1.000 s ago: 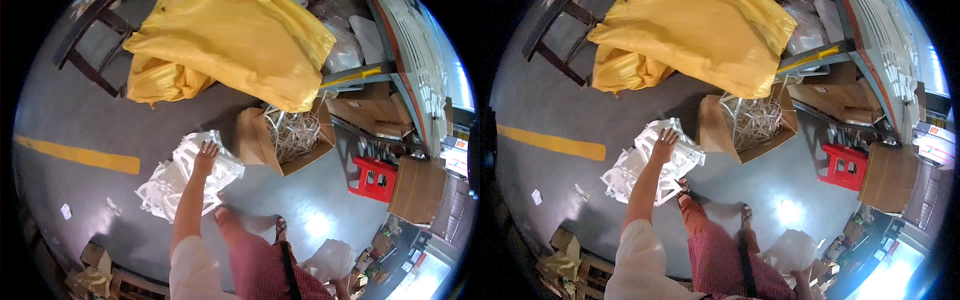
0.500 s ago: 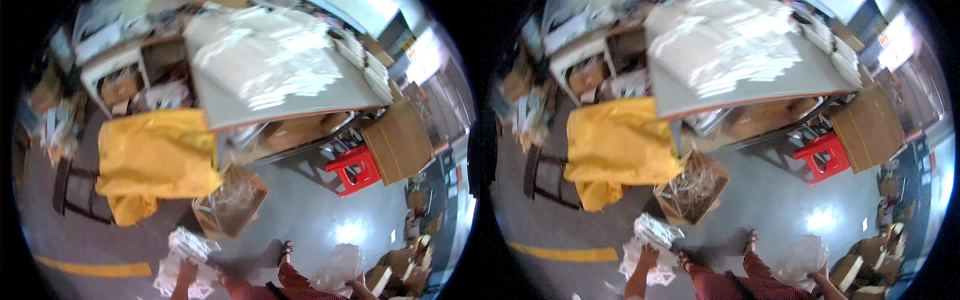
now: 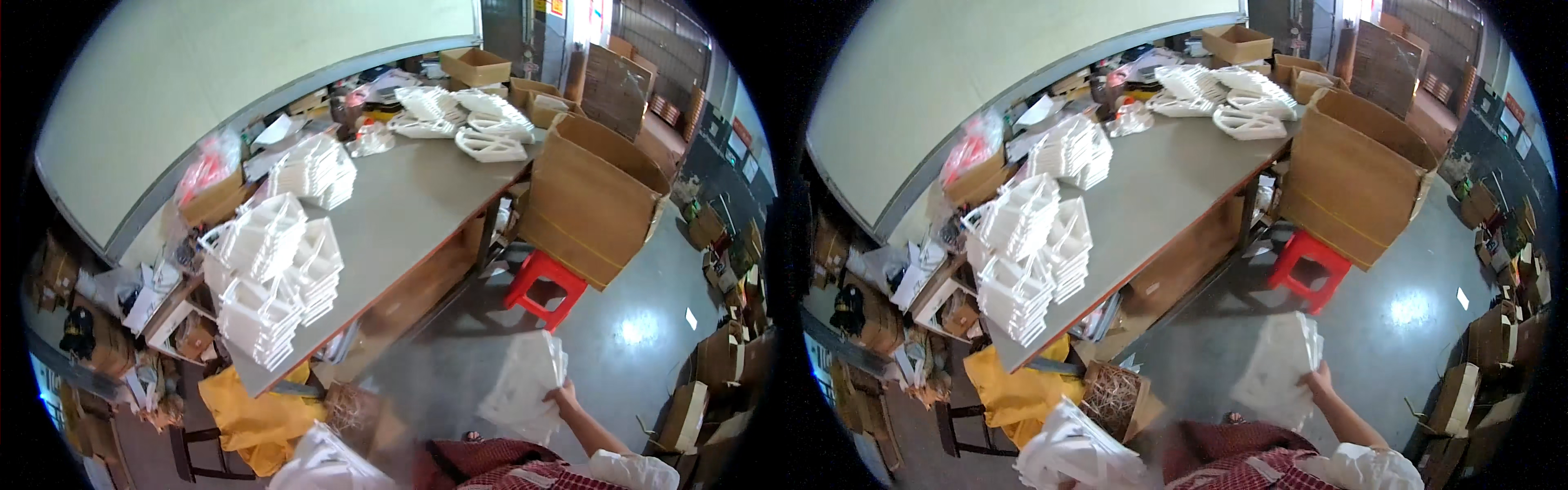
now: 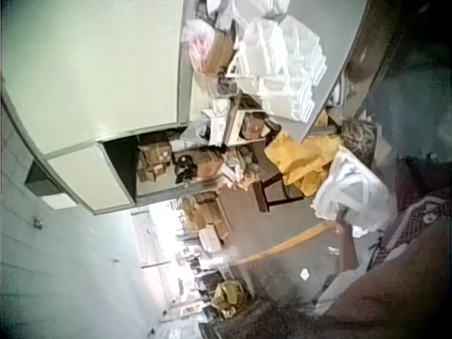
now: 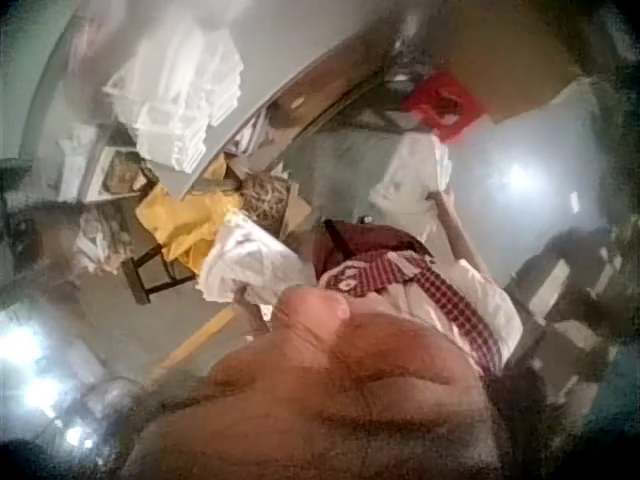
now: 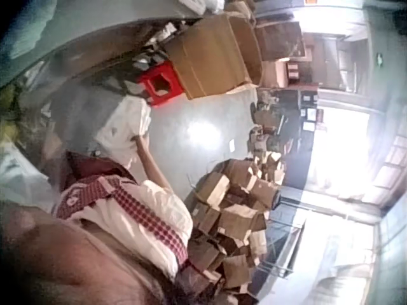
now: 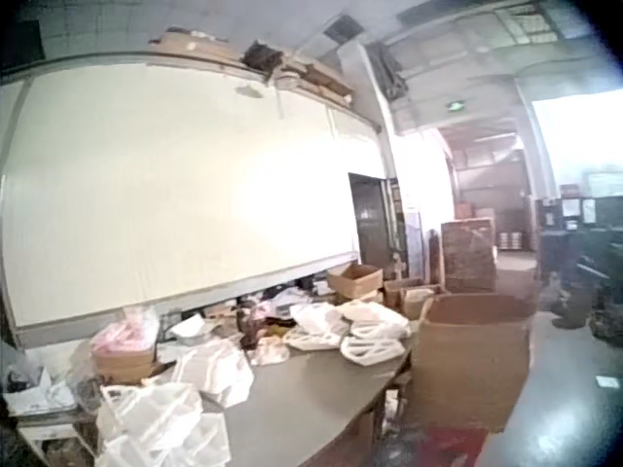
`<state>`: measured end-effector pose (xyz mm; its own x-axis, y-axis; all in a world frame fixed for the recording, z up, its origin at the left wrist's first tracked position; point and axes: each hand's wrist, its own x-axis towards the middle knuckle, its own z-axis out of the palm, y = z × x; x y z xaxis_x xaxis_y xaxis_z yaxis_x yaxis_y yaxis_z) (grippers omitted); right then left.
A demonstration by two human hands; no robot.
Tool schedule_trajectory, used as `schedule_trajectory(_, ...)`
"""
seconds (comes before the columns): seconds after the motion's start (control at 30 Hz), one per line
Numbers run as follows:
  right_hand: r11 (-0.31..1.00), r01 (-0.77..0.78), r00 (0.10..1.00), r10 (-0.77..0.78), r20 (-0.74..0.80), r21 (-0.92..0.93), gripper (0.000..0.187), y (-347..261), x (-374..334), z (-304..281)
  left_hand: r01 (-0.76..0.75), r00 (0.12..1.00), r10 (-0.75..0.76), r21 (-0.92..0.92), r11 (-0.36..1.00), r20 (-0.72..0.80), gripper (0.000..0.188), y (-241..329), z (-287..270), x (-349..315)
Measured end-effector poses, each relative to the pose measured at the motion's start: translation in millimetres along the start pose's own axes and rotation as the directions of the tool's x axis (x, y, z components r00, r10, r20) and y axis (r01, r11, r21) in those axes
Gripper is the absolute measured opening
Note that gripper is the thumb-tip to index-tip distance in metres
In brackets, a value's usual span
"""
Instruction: The person picks up plastic parts from the floor, carries them to a table, and stacks them into groups.
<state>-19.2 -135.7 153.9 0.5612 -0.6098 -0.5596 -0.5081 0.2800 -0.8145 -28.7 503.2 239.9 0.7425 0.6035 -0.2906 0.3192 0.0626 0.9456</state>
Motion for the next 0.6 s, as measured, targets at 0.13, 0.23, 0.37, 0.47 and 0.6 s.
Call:
schedule_trajectory(0.13, 0.958, 0.036, 0.965, -0.107, 0.24, 0.283, 0.06, -131.2, 30.4, 65.3, -0.099, 0.964, 0.146, -0.209, 0.973, 0.221, 0.044, 88.8, 147.6, 11.1)
schedule_trajectory(0.23, 0.939, 0.047, 0.956, -0.141, 0.256, 0.341, 0.06, -212.3, 72.2, 105.1, -0.17, 0.87, 0.31, -0.357, 0.919, 0.383, 0.044, 132.9, 243.9, 34.4)
schedule_trajectory(0.37, 0.91, 0.14, 0.925, -0.261, 0.275, 0.391, 0.06, -300.7, 129.3, 138.7, -0.46, 0.673, 0.582, -0.358, 0.813, 0.456, 0.043, 161.8, 335.5, 79.7)
schedule_trajectory(0.47, 0.89, 0.216, 0.906, -0.336, 0.258, 0.401, 0.059, -381.8, 122.8, 163.6, -0.558, 0.652, 0.613, -0.265, 0.787, 0.446, 0.043, 186.7, 392.0, 109.9)
schedule_trajectory(0.6, 0.838, 0.368, 0.863, -0.469, 0.187, 0.404, 0.063, -444.6, 162.7, 187.4, 0.162, 0.823, 0.075, -0.359, 0.919, 0.564, 0.047, 233.3, 459.7, 155.9)
